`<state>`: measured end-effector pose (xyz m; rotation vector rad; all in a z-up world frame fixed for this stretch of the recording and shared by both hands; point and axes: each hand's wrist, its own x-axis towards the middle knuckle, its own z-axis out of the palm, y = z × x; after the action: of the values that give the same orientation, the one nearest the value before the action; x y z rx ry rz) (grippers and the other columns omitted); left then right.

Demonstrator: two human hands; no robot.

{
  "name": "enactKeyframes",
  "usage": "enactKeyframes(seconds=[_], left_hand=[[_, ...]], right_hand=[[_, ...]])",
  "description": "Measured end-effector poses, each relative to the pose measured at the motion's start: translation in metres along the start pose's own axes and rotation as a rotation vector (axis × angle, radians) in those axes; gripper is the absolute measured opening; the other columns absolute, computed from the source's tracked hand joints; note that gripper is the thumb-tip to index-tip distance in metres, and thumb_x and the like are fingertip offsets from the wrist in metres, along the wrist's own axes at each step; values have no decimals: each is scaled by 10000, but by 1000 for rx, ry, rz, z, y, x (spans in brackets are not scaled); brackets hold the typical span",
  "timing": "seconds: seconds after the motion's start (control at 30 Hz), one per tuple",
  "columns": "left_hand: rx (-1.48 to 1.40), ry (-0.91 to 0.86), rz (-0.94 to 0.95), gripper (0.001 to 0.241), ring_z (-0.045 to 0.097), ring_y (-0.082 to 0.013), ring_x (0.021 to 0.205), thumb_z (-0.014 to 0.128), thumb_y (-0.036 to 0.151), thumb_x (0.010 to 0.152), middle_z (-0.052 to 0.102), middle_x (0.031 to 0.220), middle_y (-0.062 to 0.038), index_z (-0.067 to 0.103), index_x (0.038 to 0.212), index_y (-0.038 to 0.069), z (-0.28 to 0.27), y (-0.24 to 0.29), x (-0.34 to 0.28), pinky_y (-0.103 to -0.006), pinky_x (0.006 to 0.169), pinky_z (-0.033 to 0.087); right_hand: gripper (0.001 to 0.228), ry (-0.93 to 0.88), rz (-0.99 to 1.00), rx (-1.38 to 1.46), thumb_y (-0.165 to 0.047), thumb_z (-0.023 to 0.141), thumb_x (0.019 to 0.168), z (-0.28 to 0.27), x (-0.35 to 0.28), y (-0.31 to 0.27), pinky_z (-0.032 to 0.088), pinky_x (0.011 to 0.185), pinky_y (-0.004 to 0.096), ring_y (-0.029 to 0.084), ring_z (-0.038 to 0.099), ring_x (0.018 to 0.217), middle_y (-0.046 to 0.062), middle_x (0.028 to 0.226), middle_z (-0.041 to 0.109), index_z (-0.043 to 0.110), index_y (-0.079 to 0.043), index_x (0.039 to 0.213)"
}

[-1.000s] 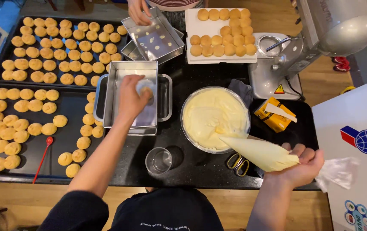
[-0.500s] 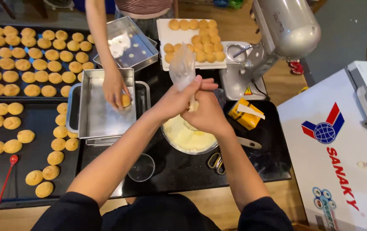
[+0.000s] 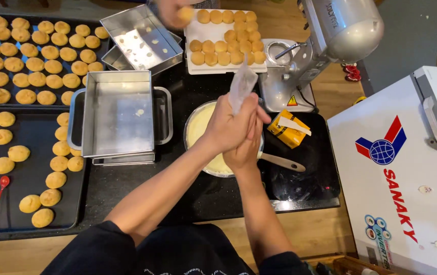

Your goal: Filling cream puffs with cream using a piping bag and arranging them in a tray

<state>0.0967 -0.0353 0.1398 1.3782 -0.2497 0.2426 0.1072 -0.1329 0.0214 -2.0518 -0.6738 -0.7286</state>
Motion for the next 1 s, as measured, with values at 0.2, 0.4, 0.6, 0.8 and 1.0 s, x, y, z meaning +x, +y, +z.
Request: enactKeyframes(seconds=[0.2,0.4,0.6,0.8,1.0], left_hand=[[419,-254,296,262,761,-185,881,599,307,945,744,690,42,712,740,189,5,-43,-4,-465,1243,234],[709,-276,127,715,452,-513,1351,550,359,986,513,1432,-300,328,1537,-39,1,-19,-32,-822,1101,111],[1203,-177,39,1106,185,-443,1517,735,50,702,247,1619,-286,113,1609,-64,-4,-89,-80,-713,1188,42],[880,-119,57,750,465,-336,1391,752,154,489,629,1245,-129,601,1215,44,-37,-145,-28,-734,1209,81],[618,-596,-368,843,471,-455,1424,734,195,682,549,1461,-322,484,1424,-116,-20,-67,-12,-558,1243,291]], right_hand=[[606,160,155,61,-363,411,988,13,-11,30,280,1097,519,476,388,1240,345,1348,421,295,114,1342],[460,531,542,472,-443,408,1048,4,2,53,418,777,386,309,510,804,250,961,589,366,-28,852],[657,643,1118,793,-611,459,995,-16,13,17,589,602,325,240,672,624,183,754,698,745,-62,776],[541,-134,638,519,-473,346,1093,-54,8,7,448,1104,346,224,532,1253,132,1357,558,652,-140,1390],[488,27,363,155,-200,475,1134,-32,5,20,523,685,542,549,653,848,430,920,642,679,237,1058]])
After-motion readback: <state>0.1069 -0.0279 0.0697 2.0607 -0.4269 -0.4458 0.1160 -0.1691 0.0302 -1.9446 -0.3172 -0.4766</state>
